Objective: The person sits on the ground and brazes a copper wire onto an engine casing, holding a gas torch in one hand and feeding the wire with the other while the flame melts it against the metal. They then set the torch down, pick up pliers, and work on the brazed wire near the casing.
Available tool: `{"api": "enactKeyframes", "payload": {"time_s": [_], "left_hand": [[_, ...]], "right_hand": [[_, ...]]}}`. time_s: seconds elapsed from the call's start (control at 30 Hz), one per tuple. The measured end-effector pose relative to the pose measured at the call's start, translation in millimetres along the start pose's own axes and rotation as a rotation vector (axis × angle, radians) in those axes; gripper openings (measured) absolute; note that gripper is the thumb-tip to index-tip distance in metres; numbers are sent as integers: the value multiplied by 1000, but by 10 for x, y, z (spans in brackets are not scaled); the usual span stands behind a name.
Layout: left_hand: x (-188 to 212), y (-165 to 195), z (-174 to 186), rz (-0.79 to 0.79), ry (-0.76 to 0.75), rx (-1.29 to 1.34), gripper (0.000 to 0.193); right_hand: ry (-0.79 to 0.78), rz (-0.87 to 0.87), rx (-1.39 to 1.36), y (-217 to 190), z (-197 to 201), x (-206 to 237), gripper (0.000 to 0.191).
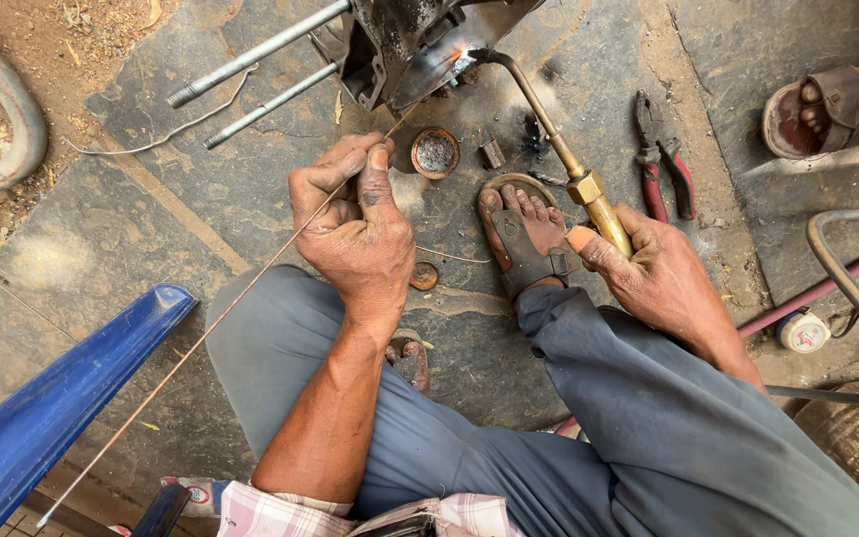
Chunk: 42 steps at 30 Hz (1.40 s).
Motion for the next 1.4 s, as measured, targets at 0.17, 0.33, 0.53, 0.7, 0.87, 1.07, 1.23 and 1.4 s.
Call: {"api": "enactKeyframes", "payload": {"time_s": [0.17, 0.33, 0.53, 0.7, 0.87, 1.07, 1.23, 1.4], "left_hand": [[6, 16, 28, 5, 23, -10, 17], [1, 1, 4, 14, 14, 0, 17], [-15, -10, 10, 10, 6, 1, 16], [-7, -5, 19, 18, 4, -26, 16], [-17, 0, 2, 4, -5, -6, 16], [-27, -6, 7, 15, -6, 9, 16], [-21, -4, 6, 14, -3, -6, 17], [-20, 18, 31, -1, -8, -10, 17]], "right_hand": [[5, 13, -14, -4, 4, 9, 50], [10, 22, -28, 9, 0, -6, 47], [8, 64, -19, -10, 7, -14, 47], [10, 8, -9, 11, 8, -4, 49], [10, 34, -38, -35, 11, -4, 48], [8, 18, -10, -37, 18, 9, 49], [8, 25, -18, -32, 7, 4, 49], [-5, -1, 0, -4, 3, 15, 49]]}}
Point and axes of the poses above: each hand's wrist, its own x-axis away from the middle knuckle, its own z-axis out of the back of the hand, y = z × x, the point moved 7 cm from there along -x, towards the middle knuckle, and after that the axes turned 3 degrees about z, right-handed, at the moved point
